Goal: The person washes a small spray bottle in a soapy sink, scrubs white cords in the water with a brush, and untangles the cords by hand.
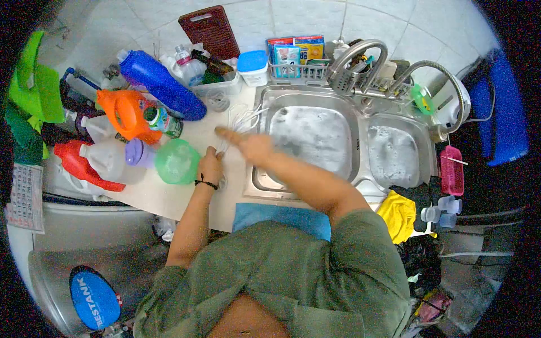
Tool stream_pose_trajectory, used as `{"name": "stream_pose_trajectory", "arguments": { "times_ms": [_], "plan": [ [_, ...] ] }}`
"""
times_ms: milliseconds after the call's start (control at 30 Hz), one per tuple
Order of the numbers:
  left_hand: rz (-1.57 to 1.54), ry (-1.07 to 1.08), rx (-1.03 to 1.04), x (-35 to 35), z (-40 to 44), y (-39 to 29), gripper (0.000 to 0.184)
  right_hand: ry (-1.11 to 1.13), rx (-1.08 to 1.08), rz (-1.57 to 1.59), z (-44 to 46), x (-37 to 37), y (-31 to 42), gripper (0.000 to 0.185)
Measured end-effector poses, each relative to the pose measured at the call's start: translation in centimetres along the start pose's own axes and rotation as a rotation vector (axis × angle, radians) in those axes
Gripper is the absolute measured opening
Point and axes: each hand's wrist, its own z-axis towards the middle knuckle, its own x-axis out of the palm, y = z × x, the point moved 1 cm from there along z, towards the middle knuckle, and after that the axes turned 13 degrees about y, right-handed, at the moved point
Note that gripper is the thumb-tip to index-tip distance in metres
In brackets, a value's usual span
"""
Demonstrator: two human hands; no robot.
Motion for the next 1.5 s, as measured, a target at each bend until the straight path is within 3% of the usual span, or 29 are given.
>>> {"name": "stream_pose_trajectory", "arguments": {
  "times_ms": [133,267,433,533,667,767,833,967,1100,1233,1367,1500],
  "plan": [
    [0.051,-0.024,-0.025,0.1,-0.4,-0.1,0.026,-0.212,0.249,0.225,2.1,-2.1,-3.6,0.072],
    [0.055,-0.027,0.008,0.6,0.8,0.8,0.028,-0.085,-0.032,0.028,-0.4,1.0,0.9,0.07],
    [0.083,0.005,-0.012,0.1,0.2,0.0,0.032,-0.154,0.186,0.202,0.0,-1.9,-3.2,0.067],
    [0.07,-0.01,0.03,0.4,1.0,0.4,0.031,-0.025,0.005,-0.043,-1.5,1.5,0.3,0.068],
    [0.068,-0.025,0.05,0.8,0.8,0.7,0.029,-0.225,0.301,0.204,0.6,-2.4,-5.7,0.072],
    [0.054,-0.017,-0.023,0.3,0.4,-0.1,0.028,-0.117,0.152,0.081,-0.8,-1.1,-1.0,0.069],
    [0.051,-0.021,0.033,0.5,0.8,0.6,0.028,-0.053,0.016,0.001,-2.0,0.3,1.0,0.066],
    [0.08,-0.017,0.05,1.1,0.8,1.2,0.028,-0.143,0.321,0.208,0.2,-3.2,-3.6,0.065],
    [0.092,-0.029,0.035,0.1,0.1,0.3,0.027,-0.012,0.016,-0.008,-0.8,1.1,0.5,0.063],
    [0.097,-0.048,0.095,1.4,0.6,1.3,0.025,-0.095,0.306,0.132,0.6,-3.2,-4.3,0.063],
    [0.082,-0.028,0.054,0.4,0.0,0.4,0.025,-0.023,-0.039,-0.148,-0.3,1.3,0.3,0.065],
    [0.084,-0.055,0.121,1.9,1.0,1.8,0.024,-0.154,0.273,0.176,0.6,-2.4,-4.5,0.069]
  ]
}}
